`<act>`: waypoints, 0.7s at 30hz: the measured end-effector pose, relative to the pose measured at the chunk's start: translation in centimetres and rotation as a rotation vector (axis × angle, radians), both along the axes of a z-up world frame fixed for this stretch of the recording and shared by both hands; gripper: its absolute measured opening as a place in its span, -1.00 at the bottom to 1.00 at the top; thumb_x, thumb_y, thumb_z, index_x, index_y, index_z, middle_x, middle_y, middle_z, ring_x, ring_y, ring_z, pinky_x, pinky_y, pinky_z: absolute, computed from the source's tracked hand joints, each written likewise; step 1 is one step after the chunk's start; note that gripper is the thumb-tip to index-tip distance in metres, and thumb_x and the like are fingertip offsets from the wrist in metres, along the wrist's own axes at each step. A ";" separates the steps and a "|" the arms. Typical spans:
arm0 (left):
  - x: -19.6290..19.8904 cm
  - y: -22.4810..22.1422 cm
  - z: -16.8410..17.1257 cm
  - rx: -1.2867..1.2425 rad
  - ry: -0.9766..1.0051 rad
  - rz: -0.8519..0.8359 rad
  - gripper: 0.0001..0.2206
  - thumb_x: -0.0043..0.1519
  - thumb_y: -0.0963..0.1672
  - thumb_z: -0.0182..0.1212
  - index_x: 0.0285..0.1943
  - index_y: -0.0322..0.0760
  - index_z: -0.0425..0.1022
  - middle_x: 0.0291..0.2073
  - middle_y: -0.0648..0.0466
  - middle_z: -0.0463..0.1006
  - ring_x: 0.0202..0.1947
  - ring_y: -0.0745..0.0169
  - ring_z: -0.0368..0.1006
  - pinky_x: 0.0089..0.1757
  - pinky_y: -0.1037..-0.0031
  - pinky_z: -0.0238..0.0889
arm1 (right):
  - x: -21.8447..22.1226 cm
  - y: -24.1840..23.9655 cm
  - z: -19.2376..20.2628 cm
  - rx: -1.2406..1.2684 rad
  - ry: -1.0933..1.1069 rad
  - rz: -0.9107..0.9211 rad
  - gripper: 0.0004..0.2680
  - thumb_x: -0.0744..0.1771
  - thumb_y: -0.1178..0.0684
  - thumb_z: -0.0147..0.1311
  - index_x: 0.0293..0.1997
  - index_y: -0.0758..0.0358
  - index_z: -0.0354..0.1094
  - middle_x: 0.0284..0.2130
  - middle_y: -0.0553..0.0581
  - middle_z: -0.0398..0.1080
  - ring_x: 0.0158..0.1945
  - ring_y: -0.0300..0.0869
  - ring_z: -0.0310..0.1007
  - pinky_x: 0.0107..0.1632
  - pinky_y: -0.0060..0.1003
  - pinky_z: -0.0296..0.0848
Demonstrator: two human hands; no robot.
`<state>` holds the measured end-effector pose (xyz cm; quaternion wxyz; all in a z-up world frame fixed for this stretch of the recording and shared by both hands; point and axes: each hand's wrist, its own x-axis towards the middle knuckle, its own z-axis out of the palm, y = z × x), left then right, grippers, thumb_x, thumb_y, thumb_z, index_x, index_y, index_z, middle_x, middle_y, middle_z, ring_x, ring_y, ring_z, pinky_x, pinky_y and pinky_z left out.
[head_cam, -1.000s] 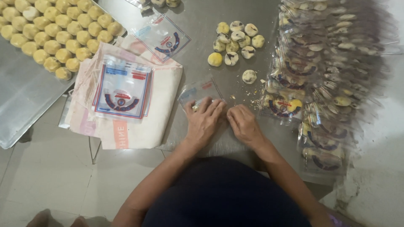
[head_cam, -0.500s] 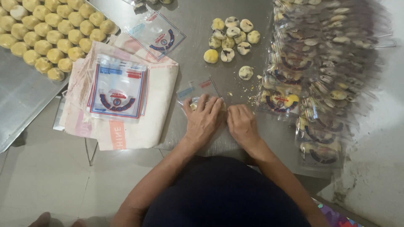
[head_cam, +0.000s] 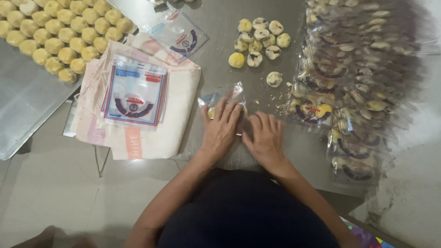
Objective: Manually picking up small cookies from a production table and placing them into individual plastic bags for packaging.
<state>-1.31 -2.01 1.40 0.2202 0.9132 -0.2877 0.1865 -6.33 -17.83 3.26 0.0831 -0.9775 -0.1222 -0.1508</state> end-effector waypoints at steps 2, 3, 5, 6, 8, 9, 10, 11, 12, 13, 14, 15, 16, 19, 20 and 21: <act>0.0 0.7 -0.5 0.012 0.000 -0.020 -0.67 0.25 -0.15 0.10 0.23 -0.08 0.32 0.11 0.03 0.45 0.26 -0.02 0.23 0.09 -0.16 -0.13 | 0.9 0.4 -1.0 -0.006 -0.020 0.030 -0.73 0.25 0.09 0.18 -0.01 0.22 0.22 -0.19 0.19 0.24 -0.14 0.01 0.28 -0.18 -0.07 0.29; 0.1 0.9 -0.4 -0.010 0.022 -0.047 -0.63 0.22 -0.17 0.14 0.23 -0.10 0.33 0.12 0.02 0.45 0.28 -0.05 0.20 0.11 -0.18 -0.14 | 1.4 0.6 -1.2 0.055 -0.028 0.069 -0.82 0.28 0.16 0.10 -0.07 0.24 0.23 -0.26 0.15 0.23 -0.20 -0.02 0.29 -0.21 -0.13 0.29; 0.4 1.5 -0.5 -0.033 0.038 -0.070 -0.60 0.19 -0.18 0.18 0.24 -0.11 0.34 0.14 0.02 0.45 0.29 -0.09 0.18 0.13 -0.21 -0.16 | 2.2 0.7 -1.2 0.116 -0.041 0.111 -0.90 0.31 0.23 0.02 -0.12 0.26 0.24 -0.33 0.11 0.23 -0.27 -0.05 0.30 -0.25 -0.19 0.28; 0.3 1.8 -0.8 -0.016 0.027 -0.045 -0.63 0.19 -0.18 0.19 0.20 -0.11 0.37 0.12 0.04 0.45 0.27 -0.03 0.18 0.12 -0.14 -0.13 | 2.3 0.7 -1.1 0.142 -0.051 0.126 -0.92 0.32 0.26 0.01 -0.14 0.29 0.26 -0.39 0.12 0.24 -0.32 -0.06 0.32 -0.27 -0.21 0.31; 0.1 2.8 -1.0 0.003 0.020 -0.016 -0.67 0.20 -0.17 0.20 0.17 -0.10 0.41 0.10 0.07 0.44 0.25 0.02 0.18 0.11 -0.08 -0.09 | 2.4 0.4 -1.4 0.170 -0.057 0.145 -0.93 0.32 0.30 0.00 -0.16 0.32 0.29 -0.45 0.13 0.25 -0.36 -0.06 0.34 -0.30 -0.23 0.34; 0.0 3.3 -1.0 0.026 0.020 0.018 -0.73 0.22 -0.16 0.18 0.11 -0.09 0.41 -0.01 0.10 0.42 0.10 0.08 0.24 -0.02 0.10 0.02 | 2.4 0.1 -1.8 0.179 -0.041 0.113 -0.91 0.31 0.31 -0.01 -0.16 0.31 0.29 -0.47 0.11 0.25 -0.39 -0.09 0.33 -0.32 -0.26 0.33; -0.2 3.9 -1.0 0.050 0.020 0.052 -0.79 0.24 -0.15 0.15 0.06 -0.08 0.40 -0.11 0.13 0.40 -0.06 0.13 0.30 -0.15 0.27 0.12 | 2.3 -0.1 -2.1 0.189 -0.025 0.082 -0.89 0.30 0.33 -0.02 -0.15 0.30 0.29 -0.48 0.09 0.25 -0.41 -0.12 0.32 -0.35 -0.28 0.33; -0.5 4.0 -0.6 0.054 0.024 0.056 -0.79 0.24 -0.15 0.15 0.06 -0.08 0.40 -0.11 0.13 0.40 -0.06 0.13 0.30 -0.15 0.27 0.12 | 2.2 0.3 -1.5 0.193 -0.021 0.085 -0.89 0.30 0.33 -0.02 -0.15 0.30 0.29 -0.48 0.09 0.25 -0.41 -0.12 0.32 -0.35 -0.28 0.33; -0.4 4.0 -0.2 0.075 0.005 0.082 -0.80 0.24 -0.16 0.16 0.04 -0.09 0.41 -0.14 0.12 0.38 -0.09 0.15 0.31 -0.20 0.33 0.13 | 2.4 0.5 -0.8 0.150 0.004 0.074 -0.85 0.29 0.33 -0.01 -0.10 0.32 0.30 -0.49 0.09 0.25 -0.42 -0.13 0.32 -0.36 -0.29 0.32; -0.3 4.0 0.2 0.097 -0.014 0.108 -0.81 0.24 -0.16 0.16 0.02 -0.11 0.41 -0.16 0.12 0.36 -0.13 0.16 0.32 -0.25 0.38 0.14 | 2.5 0.7 -0.1 0.107 0.029 0.064 -0.81 0.27 0.34 0.00 -0.06 0.33 0.31 -0.49 0.08 0.25 -0.42 -0.14 0.32 -0.36 -0.29 0.31; -0.3 3.9 0.7 0.099 -0.015 0.109 -0.81 0.24 -0.16 0.16 0.02 -0.11 0.41 -0.16 0.12 0.36 -0.13 0.16 0.32 -0.25 0.38 0.14 | 2.6 0.7 -0.1 0.109 0.028 0.064 -0.81 0.27 0.34 0.00 -0.06 0.33 0.31 -0.49 0.08 0.25 -0.42 -0.14 0.32 -0.36 -0.29 0.31; -0.3 3.7 1.3 0.133 -0.046 0.139 -0.78 0.23 -0.18 0.18 0.05 -0.13 0.42 -0.12 0.09 0.38 -0.07 0.13 0.32 -0.21 0.38 0.16 | 2.7 0.7 -0.1 0.043 0.038 0.054 -0.78 0.26 0.33 0.01 -0.01 0.34 0.30 -0.49 0.09 0.26 -0.41 -0.12 0.34 -0.37 -0.27 0.33; -0.4 3.6 1.7 0.168 -0.077 0.169 -0.75 0.21 -0.20 0.19 0.07 -0.15 0.44 -0.08 0.06 0.41 -0.02 0.10 0.32 -0.17 0.37 0.18 | 2.8 0.7 -0.2 -0.021 0.046 0.044 -0.74 0.25 0.32 0.01 0.04 0.36 0.29 -0.49 0.11 0.28 -0.41 -0.11 0.36 -0.38 -0.26 0.35; -0.6 3.3 2.3 0.221 -0.105 0.209 -0.68 0.16 -0.20 0.25 0.11 -0.15 0.47 0.02 0.03 0.38 0.06 0.06 0.26 -0.10 0.28 0.16 | 3.3 1.3 1.3 -0.025 0.090 0.003 -0.66 0.25 0.29 0.00 0.17 0.41 0.26 -0.56 0.14 0.31 -0.51 -0.08 0.34 -0.48 -0.21 0.28; -0.7 3.1 1.9 0.224 -0.106 0.210 -0.68 0.16 -0.20 0.25 0.11 -0.15 0.47 0.02 0.03 0.38 0.06 0.06 0.26 -0.10 0.28 0.16 | 3.4 1.4 1.5 -0.022 0.088 0.004 -0.66 0.25 0.29 0.00 0.17 0.41 0.26 -0.56 0.14 0.31 -0.51 -0.08 0.34 -0.48 -0.21 0.28; -0.7 2.9 1.5 0.244 -0.072 0.244 -0.55 0.16 -0.24 0.14 0.27 -0.14 0.32 0.19 0.04 0.30 0.13 0.03 0.22 -0.04 0.25 0.11 | 3.5 1.5 1.6 -0.042 0.142 -0.019 -0.62 0.24 0.28 0.03 0.21 0.44 0.22 -0.58 0.18 0.36 -0.51 -0.04 0.39 -0.49 -0.20 0.29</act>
